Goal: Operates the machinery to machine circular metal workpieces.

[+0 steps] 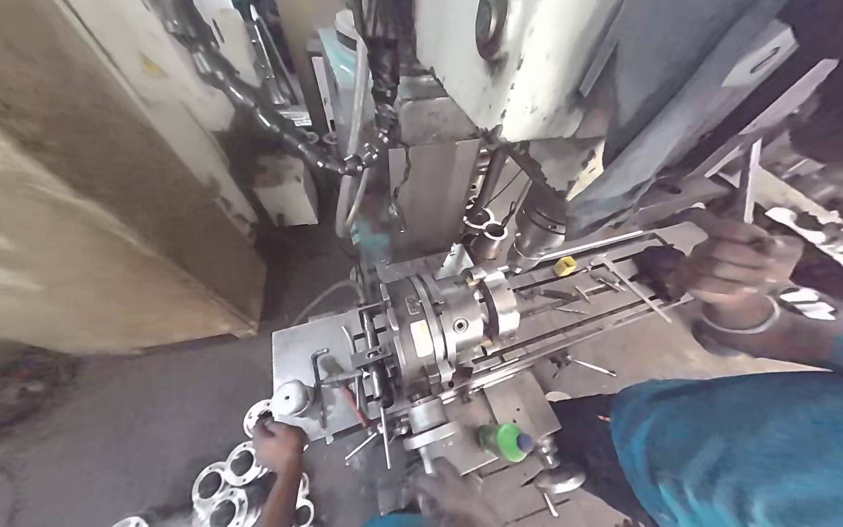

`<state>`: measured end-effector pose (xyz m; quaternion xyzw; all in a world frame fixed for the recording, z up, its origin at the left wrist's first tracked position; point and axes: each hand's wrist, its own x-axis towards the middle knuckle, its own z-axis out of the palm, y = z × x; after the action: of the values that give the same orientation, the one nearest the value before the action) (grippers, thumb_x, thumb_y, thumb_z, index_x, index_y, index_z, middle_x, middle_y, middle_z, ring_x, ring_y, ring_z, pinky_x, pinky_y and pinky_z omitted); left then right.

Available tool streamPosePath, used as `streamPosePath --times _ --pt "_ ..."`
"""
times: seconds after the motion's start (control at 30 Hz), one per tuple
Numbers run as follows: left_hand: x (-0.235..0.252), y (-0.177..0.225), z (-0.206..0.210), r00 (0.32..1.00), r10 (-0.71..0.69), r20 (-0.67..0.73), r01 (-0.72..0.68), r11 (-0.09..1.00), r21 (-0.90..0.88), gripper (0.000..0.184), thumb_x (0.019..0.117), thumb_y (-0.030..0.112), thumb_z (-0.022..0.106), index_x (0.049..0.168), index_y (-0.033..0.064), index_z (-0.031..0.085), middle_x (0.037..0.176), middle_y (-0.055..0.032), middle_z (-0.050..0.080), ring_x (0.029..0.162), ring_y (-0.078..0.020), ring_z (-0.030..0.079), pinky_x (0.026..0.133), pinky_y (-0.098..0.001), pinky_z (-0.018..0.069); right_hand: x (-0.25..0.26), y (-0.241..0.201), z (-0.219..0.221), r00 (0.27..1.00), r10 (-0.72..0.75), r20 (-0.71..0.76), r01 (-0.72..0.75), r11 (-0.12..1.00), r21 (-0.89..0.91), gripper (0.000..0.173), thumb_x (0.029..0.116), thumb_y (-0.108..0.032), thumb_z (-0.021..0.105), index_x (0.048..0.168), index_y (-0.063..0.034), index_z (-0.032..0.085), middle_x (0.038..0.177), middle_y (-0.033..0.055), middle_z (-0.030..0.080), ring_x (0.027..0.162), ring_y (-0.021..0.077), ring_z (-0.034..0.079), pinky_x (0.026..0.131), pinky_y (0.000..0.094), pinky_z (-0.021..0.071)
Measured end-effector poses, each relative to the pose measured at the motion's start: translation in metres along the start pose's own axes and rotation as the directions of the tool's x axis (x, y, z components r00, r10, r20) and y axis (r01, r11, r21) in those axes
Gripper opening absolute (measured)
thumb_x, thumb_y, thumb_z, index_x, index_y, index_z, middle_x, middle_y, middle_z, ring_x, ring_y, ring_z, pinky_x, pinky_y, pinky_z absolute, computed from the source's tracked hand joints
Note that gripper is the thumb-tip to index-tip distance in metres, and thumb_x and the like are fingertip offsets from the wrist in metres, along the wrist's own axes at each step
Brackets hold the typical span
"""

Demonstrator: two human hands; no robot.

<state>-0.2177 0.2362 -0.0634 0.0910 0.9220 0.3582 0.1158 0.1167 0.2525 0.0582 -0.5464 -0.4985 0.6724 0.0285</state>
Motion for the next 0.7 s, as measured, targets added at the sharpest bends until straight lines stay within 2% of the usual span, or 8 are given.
streamPosePath --times 0.07,0.13,0.23,0.27,0.37,0.47,0.53,0.7 --pt "-0.002 -0.001 0.001 1.000 -0.004 0.003 0.004 1.000 -0.007 0.047 0.1100 0.027 0.035 0.140 -0.0026 0.056 0.134 -0.0307 0.061 0.128 -0.0467 0.058 0.107 -0.0654 0.0430 -0.004 0.015 -0.041 0.995 -0.032 -0.097 0.031 0.999 -0.020 0.025 0.0963 -0.028 0.067 0.101 -0.0029 0.069 0.080 0.0043 0.065 0.070 0.0126 0.060 0.068 0.0347 0.0531" --pt "-0.004 0.000 0.000 1.000 -0.002 0.007 0.002 1.000 0.013 0.047 0.1100 0.027 0.035 0.139 -0.0028 0.056 0.134 -0.0309 0.061 0.127 -0.0471 0.058 0.106 -0.0658 0.0436 0.013 0.028 -0.053 0.993 0.002 -0.122 -0.018 0.991 -0.132 0.033 0.0962 -0.029 0.066 0.108 0.0015 0.069 0.092 0.0126 0.068 0.083 0.0195 0.063 0.080 0.0419 0.0532" --pt "-0.001 0.002 0.001 1.000 -0.012 0.006 0.012 1.000 0.019 0.048 0.1106 0.028 0.033 0.141 -0.0019 0.054 0.135 -0.0303 0.060 0.128 -0.0464 0.057 0.106 -0.0656 0.0430 0.015 0.015 -0.003 0.998 -0.046 -0.046 0.035 0.974 -0.225 0.037 0.1033 -0.025 0.058 0.119 0.0079 0.062 0.101 0.0212 0.067 0.087 0.0253 0.065 0.078 0.0426 0.0555" --pt "0.000 0.000 0.001 1.000 -0.014 0.001 0.014 1.000 0.014 0.048 0.1106 0.028 0.033 0.142 -0.0020 0.054 0.135 -0.0302 0.060 0.128 -0.0462 0.057 0.107 -0.0656 0.0426 0.001 -0.010 0.012 0.994 0.086 -0.071 -0.095 0.986 -0.140 0.033 0.1035 -0.020 0.059 0.124 0.0057 0.061 0.106 0.0206 0.066 0.092 0.0259 0.062 0.087 0.0429 0.0503" --pt "-0.001 -0.002 0.002 1.000 0.006 -0.007 -0.006 1.000 0.012 0.047 0.1099 0.027 0.035 0.139 -0.0035 0.055 0.133 -0.0306 0.061 0.127 -0.0461 0.058 0.107 -0.0645 0.0426 -0.009 0.002 -0.021 0.999 -0.039 0.011 0.039 0.999 0.015 0.024 0.0992 -0.024 0.064 0.107 -0.0018 0.065 0.080 0.0034 0.063 0.068 0.0110 0.060 0.066 0.0323 0.0528" --pt "-0.004 0.003 0.000 1.000 0.002 -0.005 -0.002 1.000 0.022 0.047 0.1097 0.027 0.035 0.139 -0.0030 0.056 0.132 -0.0300 0.062 0.127 -0.0453 0.059 0.107 -0.0639 0.0437 0.017 0.036 -0.054 0.982 0.022 -0.188 -0.036 0.997 -0.074 0.030 0.0925 -0.030 0.071 0.104 -0.0033 0.070 0.088 0.0102 0.067 0.080 0.0216 0.064 0.077 0.0458 0.0535" --pt "-0.002 0.000 0.002 1.000 0.003 -0.008 -0.003 1.000 0.015 0.046 0.1098 0.027 0.035 0.138 -0.0028 0.057 0.132 -0.0296 0.062 0.126 -0.0449 0.059 0.106 -0.0636 0.0442 0.044 0.052 -0.032 0.987 0.066 -0.145 -0.086 0.987 -0.137 0.037 0.0968 -0.031 0.068 0.115 0.0011 0.067 0.102 0.0187 0.069 0.094 0.0298 0.067 0.088 0.0521 0.0537" --pt "0.001 -0.007 0.005 0.999 0.010 -0.031 -0.010 1.000 0.008 0.046 0.1096 0.027 0.036 0.138 -0.0022 0.058 0.133 -0.0295 0.062 0.128 -0.0451 0.058 0.107 -0.0641 0.0429 0.046 0.029 0.026 0.996 0.049 0.071 -0.041 0.993 -0.114 0.043 0.0971 -0.029 0.067 0.126 0.0025 0.060 0.105 0.0182 0.069 0.094 0.0279 0.069 0.089 0.0484 0.0558"
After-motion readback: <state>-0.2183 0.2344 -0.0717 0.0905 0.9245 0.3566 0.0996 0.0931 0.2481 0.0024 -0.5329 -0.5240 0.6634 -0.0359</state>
